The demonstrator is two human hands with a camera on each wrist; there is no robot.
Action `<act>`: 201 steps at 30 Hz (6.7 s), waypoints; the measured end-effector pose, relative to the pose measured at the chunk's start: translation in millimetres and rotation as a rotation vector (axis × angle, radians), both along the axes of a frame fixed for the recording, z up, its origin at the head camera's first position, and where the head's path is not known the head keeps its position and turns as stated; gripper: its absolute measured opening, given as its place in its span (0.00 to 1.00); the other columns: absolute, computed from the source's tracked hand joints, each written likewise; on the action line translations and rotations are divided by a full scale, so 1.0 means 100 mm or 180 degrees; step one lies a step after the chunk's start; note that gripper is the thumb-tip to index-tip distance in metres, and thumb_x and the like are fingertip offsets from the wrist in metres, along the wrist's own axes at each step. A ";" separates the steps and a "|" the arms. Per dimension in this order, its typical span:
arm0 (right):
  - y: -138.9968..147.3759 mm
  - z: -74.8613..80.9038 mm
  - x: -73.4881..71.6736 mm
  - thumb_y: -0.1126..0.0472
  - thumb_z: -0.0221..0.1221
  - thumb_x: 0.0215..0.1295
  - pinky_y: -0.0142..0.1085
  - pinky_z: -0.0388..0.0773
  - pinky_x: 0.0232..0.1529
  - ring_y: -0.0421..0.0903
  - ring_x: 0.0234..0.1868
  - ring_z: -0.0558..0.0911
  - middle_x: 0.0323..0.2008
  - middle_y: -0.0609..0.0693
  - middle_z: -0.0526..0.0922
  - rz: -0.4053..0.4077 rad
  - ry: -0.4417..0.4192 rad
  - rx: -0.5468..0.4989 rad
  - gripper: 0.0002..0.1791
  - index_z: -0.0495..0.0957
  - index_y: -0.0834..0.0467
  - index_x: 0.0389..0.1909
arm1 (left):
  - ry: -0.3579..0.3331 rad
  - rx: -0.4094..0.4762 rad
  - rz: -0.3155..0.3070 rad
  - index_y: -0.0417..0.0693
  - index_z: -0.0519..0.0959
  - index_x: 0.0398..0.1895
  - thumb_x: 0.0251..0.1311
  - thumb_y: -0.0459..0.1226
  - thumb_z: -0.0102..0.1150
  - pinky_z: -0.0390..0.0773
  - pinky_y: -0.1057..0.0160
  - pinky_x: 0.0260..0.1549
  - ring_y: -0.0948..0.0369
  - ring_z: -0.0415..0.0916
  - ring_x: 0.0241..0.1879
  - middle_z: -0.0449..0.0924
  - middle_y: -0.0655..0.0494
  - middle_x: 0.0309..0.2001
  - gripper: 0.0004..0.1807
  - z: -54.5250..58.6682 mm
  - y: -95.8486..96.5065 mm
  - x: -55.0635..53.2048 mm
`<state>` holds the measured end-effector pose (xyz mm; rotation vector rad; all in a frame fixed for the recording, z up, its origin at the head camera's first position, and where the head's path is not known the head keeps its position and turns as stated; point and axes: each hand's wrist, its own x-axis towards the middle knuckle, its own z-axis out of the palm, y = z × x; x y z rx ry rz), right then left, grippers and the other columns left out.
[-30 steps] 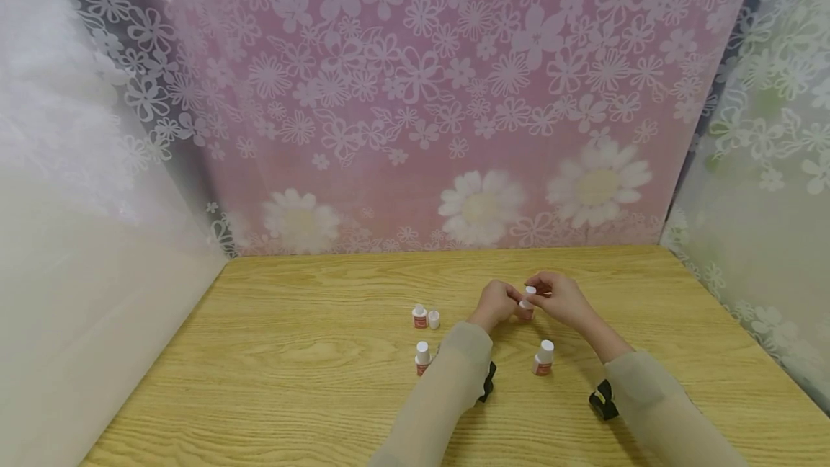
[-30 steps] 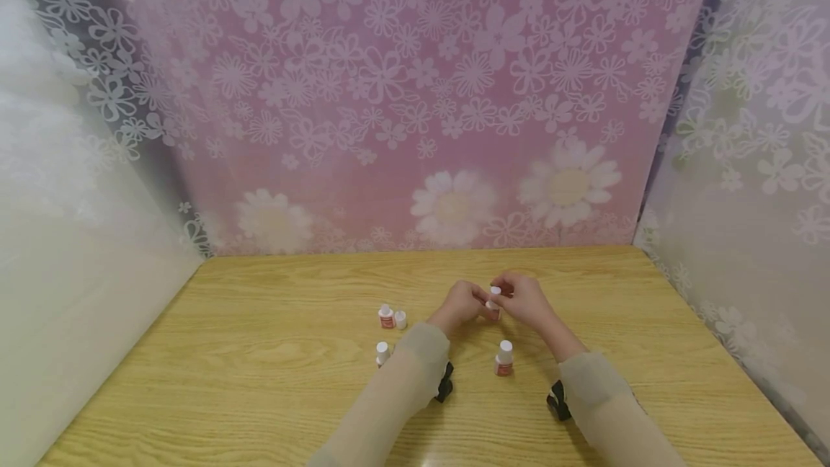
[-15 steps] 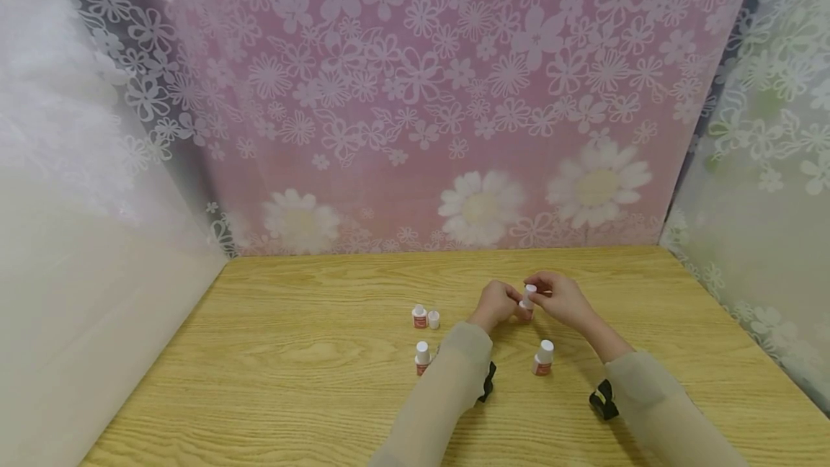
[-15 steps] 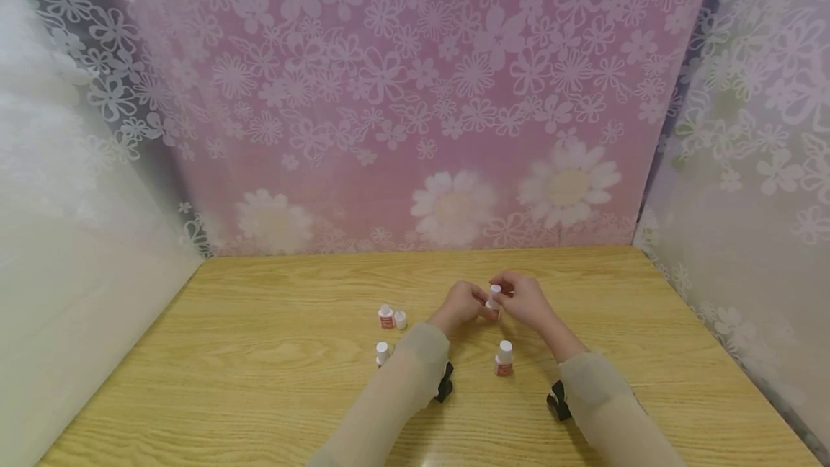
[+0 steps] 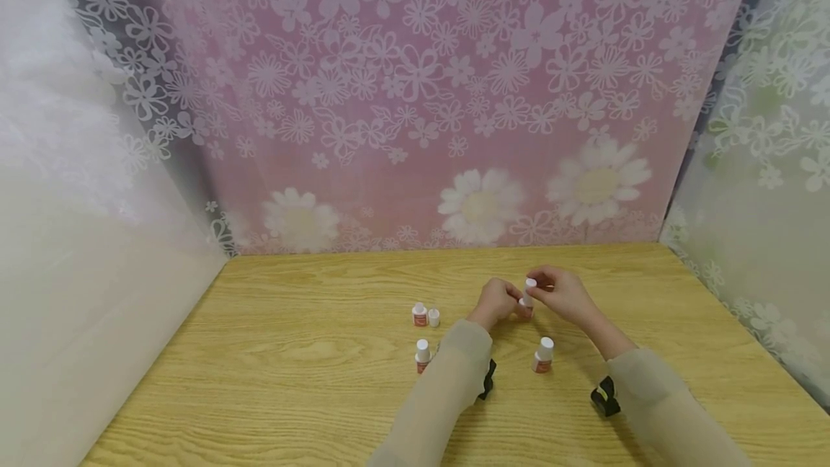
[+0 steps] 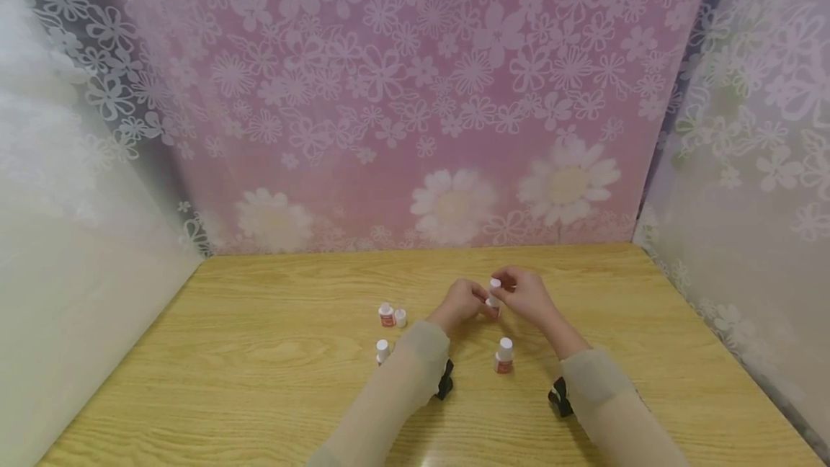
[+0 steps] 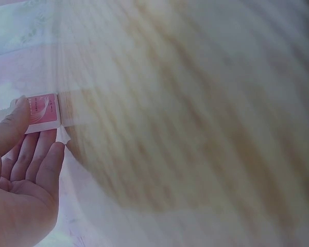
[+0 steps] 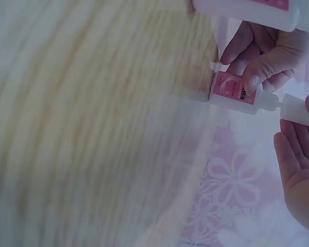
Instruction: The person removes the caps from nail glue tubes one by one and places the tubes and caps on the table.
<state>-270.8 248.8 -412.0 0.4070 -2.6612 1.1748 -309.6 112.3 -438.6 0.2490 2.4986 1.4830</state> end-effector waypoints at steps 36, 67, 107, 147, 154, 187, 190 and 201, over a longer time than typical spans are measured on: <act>0.04 0.15 -0.02 0.62 0.58 0.58 0.45 0.74 0.38 0.54 0.37 0.77 0.35 0.58 0.78 -0.0100 0.0200 -0.0076 0.13 0.74 0.67 0.40 | -0.0056 0.0094 -0.0002 0.44 0.79 0.19 0.33 0.31 0.73 0.65 0.69 0.22 0.66 0.65 0.22 0.73 0.61 0.20 0.10 -0.03 0.01 -0.02; 0.09 0.14 0.01 0.63 0.58 0.58 0.44 0.75 0.36 0.55 0.37 0.78 0.34 0.59 0.78 -0.0177 0.0230 -0.0017 0.12 0.74 0.67 0.40 | -0.0137 0.0096 0.0036 0.45 0.78 0.18 0.33 0.31 0.73 0.67 0.68 0.25 0.66 0.66 0.23 0.73 0.61 0.20 0.10 -0.02 0.02 -0.02; 0.13 0.11 0.04 0.64 0.59 0.57 0.43 0.75 0.36 0.55 0.36 0.78 0.34 0.60 0.78 -0.0225 0.0298 0.0010 0.13 0.74 0.69 0.39 | -0.0148 0.0042 -0.0036 0.45 0.79 0.19 0.33 0.31 0.73 0.66 0.68 0.25 0.66 0.64 0.23 0.73 0.62 0.21 0.10 0.00 0.00 -0.02; 0.26 0.12 0.06 0.51 0.54 0.61 0.47 0.71 0.39 0.57 0.43 0.74 0.43 0.63 0.76 -0.0436 -0.0131 -0.0394 0.23 0.71 0.66 0.48 | -0.0060 0.0082 -0.0098 0.44 0.80 0.20 0.34 0.31 0.72 0.68 0.68 0.26 0.66 0.68 0.24 0.74 0.61 0.21 0.08 0.02 -0.02 -0.01; 0.30 0.13 0.08 0.50 0.53 0.61 0.33 0.72 0.38 0.37 0.37 0.74 0.44 0.60 0.73 -0.0468 -0.0315 -0.0769 0.26 0.68 0.68 0.51 | -0.0078 0.0080 -0.0054 0.44 0.80 0.19 0.33 0.30 0.73 0.68 0.68 0.24 0.66 0.67 0.23 0.74 0.61 0.21 0.09 0.02 0.01 -0.02; 0.40 0.00 0.10 0.60 0.57 0.59 0.28 0.73 0.38 0.37 0.34 0.76 0.31 0.46 0.74 -0.0174 -0.0379 -0.1782 0.11 0.68 0.63 0.30 | -0.0018 0.0032 -0.0138 0.43 0.81 0.20 0.33 0.32 0.73 0.67 0.69 0.25 0.66 0.66 0.23 0.74 0.61 0.21 0.09 0.00 0.00 -0.01; 0.40 0.00 0.10 0.59 0.57 0.59 0.27 0.73 0.38 0.37 0.34 0.76 0.31 0.47 0.73 -0.0221 -0.0396 -0.1744 0.12 0.67 0.63 0.27 | -0.0028 0.0042 -0.0134 0.43 0.80 0.20 0.33 0.31 0.73 0.67 0.69 0.24 0.66 0.66 0.23 0.74 0.61 0.21 0.09 0.00 0.00 -0.01; 0.39 -0.03 0.10 0.64 0.56 0.60 0.25 0.72 0.38 0.34 0.35 0.76 0.32 0.41 0.75 -0.0158 -0.0433 -0.1775 0.12 0.66 0.67 0.38 | -0.0039 0.0052 -0.0115 0.43 0.80 0.21 0.33 0.31 0.73 0.68 0.69 0.27 0.66 0.67 0.25 0.74 0.60 0.22 0.10 0.01 -0.01 -0.01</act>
